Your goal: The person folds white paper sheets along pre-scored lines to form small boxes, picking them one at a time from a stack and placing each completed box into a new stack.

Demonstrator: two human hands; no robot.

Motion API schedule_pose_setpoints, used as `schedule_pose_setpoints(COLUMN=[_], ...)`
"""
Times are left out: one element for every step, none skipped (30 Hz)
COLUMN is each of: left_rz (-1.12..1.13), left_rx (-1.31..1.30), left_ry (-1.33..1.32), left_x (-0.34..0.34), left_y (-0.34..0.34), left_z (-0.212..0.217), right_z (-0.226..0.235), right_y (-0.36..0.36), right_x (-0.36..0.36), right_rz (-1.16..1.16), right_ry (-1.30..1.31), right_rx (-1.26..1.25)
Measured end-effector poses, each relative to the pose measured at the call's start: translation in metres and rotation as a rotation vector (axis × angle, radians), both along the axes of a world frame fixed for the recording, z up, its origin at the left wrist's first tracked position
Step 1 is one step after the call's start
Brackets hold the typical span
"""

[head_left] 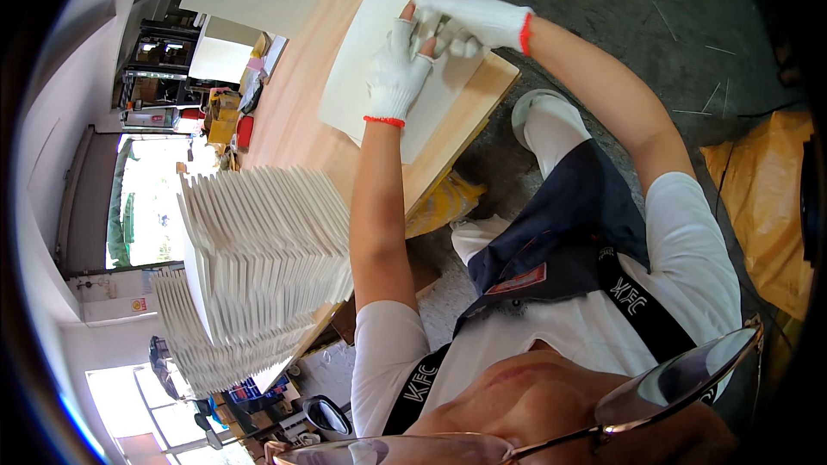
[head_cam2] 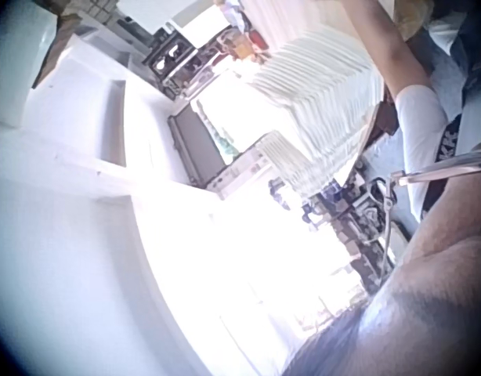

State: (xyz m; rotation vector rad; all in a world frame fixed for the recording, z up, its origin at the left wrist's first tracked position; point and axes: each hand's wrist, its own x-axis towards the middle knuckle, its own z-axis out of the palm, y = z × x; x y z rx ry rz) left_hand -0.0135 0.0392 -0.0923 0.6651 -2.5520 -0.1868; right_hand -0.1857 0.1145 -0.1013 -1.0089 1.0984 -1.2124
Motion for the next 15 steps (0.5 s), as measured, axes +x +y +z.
schedule_pose_setpoints(left_rz=[0.012,0.029,-0.036,-0.101,-0.167,-0.115,-0.054,-0.026,-0.004,0.028,0.049,0.045,-0.779,-0.313,0.152], left_rx=[0.008,0.014,0.007,-0.003,-0.012,0.274,0.556,0.661,0.9,1.121,1.454,1.774,1.946,1.898,1.786], left_ry=[0.0,0.004,0.135,0.266,0.393,0.341,0.288,0.353,0.517,0.712,1.016,1.339,1.405,1.477,1.526], left_x=[-0.002,-0.003,0.002,0.009,0.016,0.028,0.045,0.06,0.072,0.084,0.094,0.105,0.135,0.122,0.113], left_y=[0.005,0.008,0.015,0.026,0.04,0.07,0.103,0.123,0.128,0.134,0.136,0.136,0.115,0.13,0.145], left_z=[0.001,0.0,-0.006,-0.02,-0.031,-0.034,-0.036,-0.046,-0.059,-0.071,-0.079,-0.09,-0.122,-0.086,-0.047], right_z=[-0.007,-0.018,-0.019,-0.021,-0.02,-0.02,-0.013,-0.007,-0.005,-0.004,-0.005,-0.004,-0.006,-0.015,-0.017], right_y=[-0.003,-0.009,-0.011,-0.011,-0.009,-0.004,0.008,0.018,0.029,0.039,0.049,0.061,0.07,0.082,0.091], right_x=[0.01,0.012,0.015,0.015,0.017,0.015,0.015,0.016,0.015,0.011,0.008,0.004,0.004,-0.006,-0.009], right_rz=[-0.082,-0.148,-0.202,-0.215,-0.226,-0.244,-0.188,-0.202,-0.215,-0.214,-0.206,-0.195,-0.159,-0.179,-0.187], right_ry=[-0.005,0.046,0.092,0.027,-0.041,-0.109,-0.201,-0.187,-0.167,-0.185,-0.199,-0.179,-0.167,-0.106,-0.105], right_rx=[0.004,-0.023,-0.058,-0.063,-0.064,-0.062,-0.102,-0.106,-0.102,-0.061,-0.02,-0.004,0.003,-0.04,-0.035])
